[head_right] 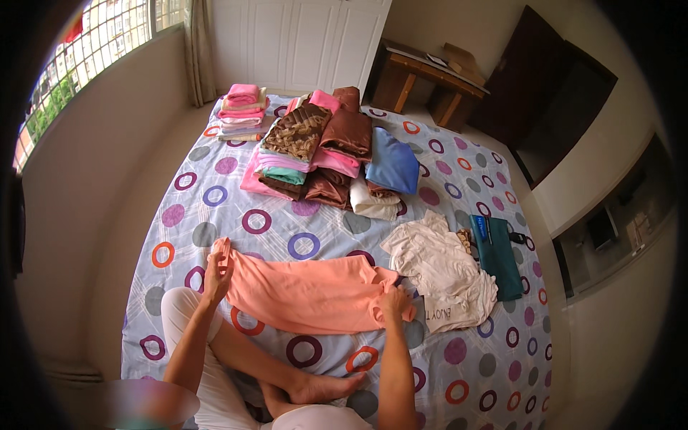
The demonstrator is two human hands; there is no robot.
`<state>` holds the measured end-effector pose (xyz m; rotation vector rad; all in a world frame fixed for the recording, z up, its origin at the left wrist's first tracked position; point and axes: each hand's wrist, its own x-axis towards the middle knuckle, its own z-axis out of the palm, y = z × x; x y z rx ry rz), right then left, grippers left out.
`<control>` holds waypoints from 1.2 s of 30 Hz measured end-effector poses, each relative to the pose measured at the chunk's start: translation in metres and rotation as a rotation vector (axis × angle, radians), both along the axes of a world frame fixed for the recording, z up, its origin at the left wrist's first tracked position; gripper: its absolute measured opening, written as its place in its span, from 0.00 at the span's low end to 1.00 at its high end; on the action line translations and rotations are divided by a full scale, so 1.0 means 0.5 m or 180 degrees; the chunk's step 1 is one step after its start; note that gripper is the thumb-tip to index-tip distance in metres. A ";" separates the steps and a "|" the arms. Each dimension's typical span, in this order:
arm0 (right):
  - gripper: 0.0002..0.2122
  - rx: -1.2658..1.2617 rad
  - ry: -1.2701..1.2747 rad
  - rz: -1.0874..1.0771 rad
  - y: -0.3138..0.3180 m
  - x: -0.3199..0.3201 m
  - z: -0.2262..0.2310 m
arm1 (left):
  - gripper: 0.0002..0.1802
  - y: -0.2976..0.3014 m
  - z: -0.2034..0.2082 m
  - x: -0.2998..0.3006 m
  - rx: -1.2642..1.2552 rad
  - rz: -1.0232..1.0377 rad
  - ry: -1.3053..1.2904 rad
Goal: The person folds several garments one at a time, including a brown patterned item and a pink shirt, before placing them onto an existing stack of folded laundry on a bed.
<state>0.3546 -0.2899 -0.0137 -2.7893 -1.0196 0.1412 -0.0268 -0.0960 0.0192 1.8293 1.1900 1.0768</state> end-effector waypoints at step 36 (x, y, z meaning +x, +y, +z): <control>0.18 0.2020 0.3875 0.0950 -0.145 -0.365 0.161 | 0.12 -0.300 0.097 0.149 -0.0488 -0.2733 -0.0120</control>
